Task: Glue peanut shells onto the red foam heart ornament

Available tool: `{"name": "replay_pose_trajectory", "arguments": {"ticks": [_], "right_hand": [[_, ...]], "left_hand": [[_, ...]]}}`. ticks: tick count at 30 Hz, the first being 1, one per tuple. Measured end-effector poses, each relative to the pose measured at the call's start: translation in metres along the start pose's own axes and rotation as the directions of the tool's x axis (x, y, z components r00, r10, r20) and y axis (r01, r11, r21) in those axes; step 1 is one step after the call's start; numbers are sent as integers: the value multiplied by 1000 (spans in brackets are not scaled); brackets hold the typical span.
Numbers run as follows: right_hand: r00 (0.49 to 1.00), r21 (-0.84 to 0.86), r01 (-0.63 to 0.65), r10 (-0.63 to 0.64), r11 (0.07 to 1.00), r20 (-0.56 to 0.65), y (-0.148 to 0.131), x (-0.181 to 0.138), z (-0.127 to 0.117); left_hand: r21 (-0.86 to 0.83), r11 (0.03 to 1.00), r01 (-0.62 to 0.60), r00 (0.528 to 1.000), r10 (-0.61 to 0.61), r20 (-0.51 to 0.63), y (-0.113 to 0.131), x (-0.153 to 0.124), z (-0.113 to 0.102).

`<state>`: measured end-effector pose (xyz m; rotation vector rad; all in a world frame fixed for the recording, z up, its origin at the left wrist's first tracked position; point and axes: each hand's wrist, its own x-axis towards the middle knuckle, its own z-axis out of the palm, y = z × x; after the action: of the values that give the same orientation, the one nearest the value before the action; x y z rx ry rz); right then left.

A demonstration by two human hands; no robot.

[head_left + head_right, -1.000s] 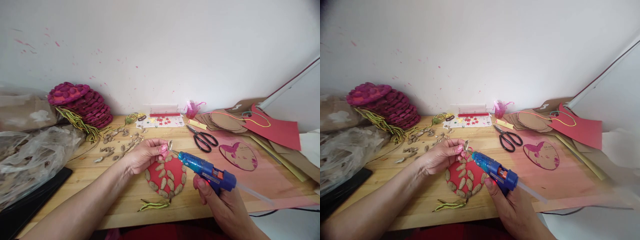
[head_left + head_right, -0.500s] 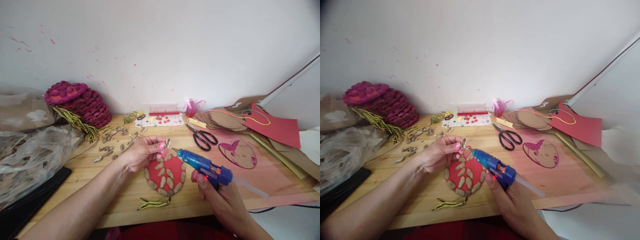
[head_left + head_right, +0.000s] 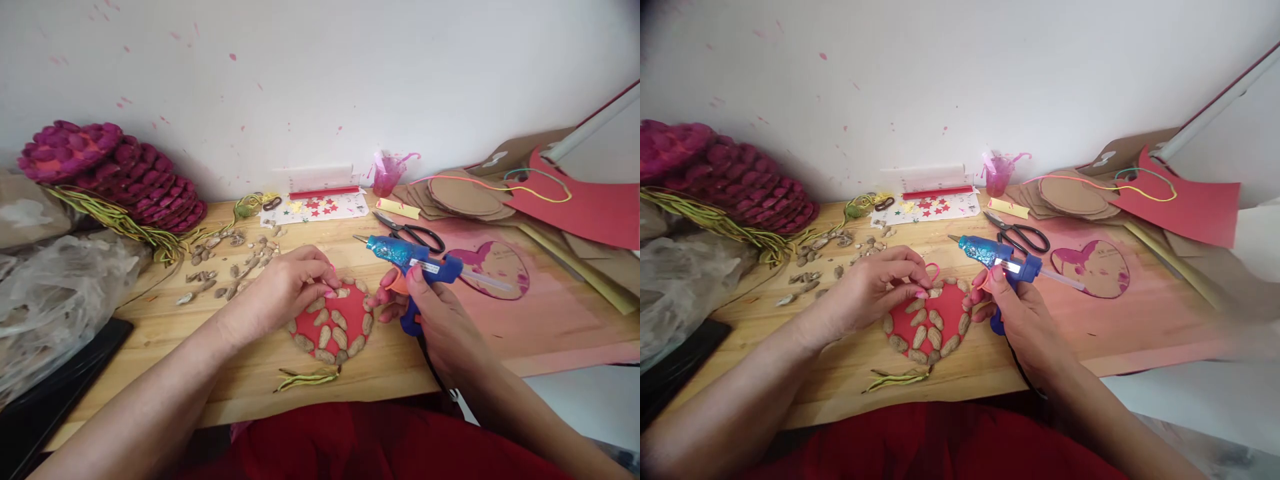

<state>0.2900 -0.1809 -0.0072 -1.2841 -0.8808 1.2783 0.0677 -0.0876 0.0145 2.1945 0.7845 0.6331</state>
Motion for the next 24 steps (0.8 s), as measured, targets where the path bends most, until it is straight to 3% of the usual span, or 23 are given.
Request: {"name": "replay_pose_trajectory", "arguments": {"ticks": [6,12,21,24], "right_hand": [[1000,-99,-16,15,995,-16,5,-3,1],[1000,-129,-9,8,992,-8,5,-3,0],[999,-150,-44,41,988,-21,3,-3,0],[999,-154,-47,44,987,-26,2,-5,0]], "left_hand": [[180,982,-61,987,33,154,-3,-5,7],[302,947,-109,979,50,197,-5,-8,12],[131,991,18,985,-40,167,-9,-8,16],[168,986,18,982,-48,182,-7,-5,16]]}}
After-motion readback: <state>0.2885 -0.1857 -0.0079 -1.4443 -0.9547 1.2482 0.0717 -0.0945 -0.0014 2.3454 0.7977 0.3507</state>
